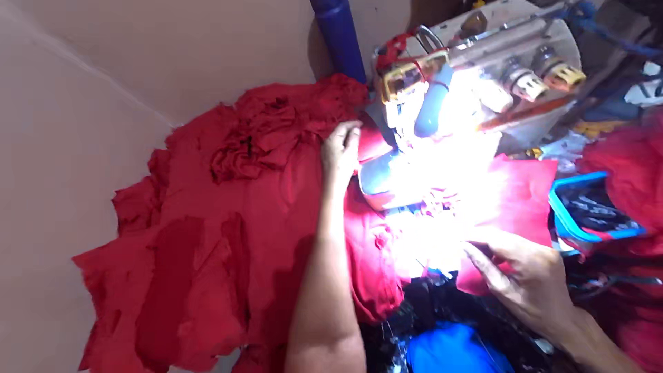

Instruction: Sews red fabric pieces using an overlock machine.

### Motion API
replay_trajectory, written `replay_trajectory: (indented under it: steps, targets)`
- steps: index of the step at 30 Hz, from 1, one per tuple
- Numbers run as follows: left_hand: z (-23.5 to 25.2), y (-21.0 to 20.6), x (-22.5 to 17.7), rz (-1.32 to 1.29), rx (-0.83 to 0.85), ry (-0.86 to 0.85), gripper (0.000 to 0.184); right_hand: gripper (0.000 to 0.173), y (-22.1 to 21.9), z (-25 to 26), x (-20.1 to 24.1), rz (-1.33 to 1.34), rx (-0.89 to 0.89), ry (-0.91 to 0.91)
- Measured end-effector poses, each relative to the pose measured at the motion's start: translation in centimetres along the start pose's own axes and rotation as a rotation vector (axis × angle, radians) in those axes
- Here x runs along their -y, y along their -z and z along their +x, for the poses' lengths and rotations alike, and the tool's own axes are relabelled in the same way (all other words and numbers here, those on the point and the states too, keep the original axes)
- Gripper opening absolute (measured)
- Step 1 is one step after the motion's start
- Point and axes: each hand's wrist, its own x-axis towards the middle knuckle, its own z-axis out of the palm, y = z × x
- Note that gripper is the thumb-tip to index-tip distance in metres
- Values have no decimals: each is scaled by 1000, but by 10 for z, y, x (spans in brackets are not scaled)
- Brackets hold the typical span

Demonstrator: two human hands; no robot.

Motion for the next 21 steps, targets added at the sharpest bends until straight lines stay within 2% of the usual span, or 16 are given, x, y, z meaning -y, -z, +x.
replay_trajectory:
  steps: [2,4,6,8,11,15,19,21]
  targets:
    - [-26,7,4,-114,-80,-79,29,28,11,-35,-5,-54,15,87]
    - [-69,13,-7,13,-200,-103,29,26,11,-64,-16,-184,47,198]
    - [-123,17,-23,123,-232,-104,30,22,3,-78,-30,-297,54,298]
    - [-162,10,-28,113,-275,-89,26,16,-6,-82,-39,-292,13,328]
    - [-208,-6,-37,21,-325,-89,19,19,-7,-82,-41,-166,-54,350]
    - [-249,-18,-52,-75,-273,-115,17,19,6,-84,-37,-93,-28,267]
    - [-263,-37,-59,-138,-180,-84,14,26,9,-75,-33,57,-1,88]
    - [-266,-44,-62,-149,-138,-78,13,28,11,-69,-32,117,70,11]
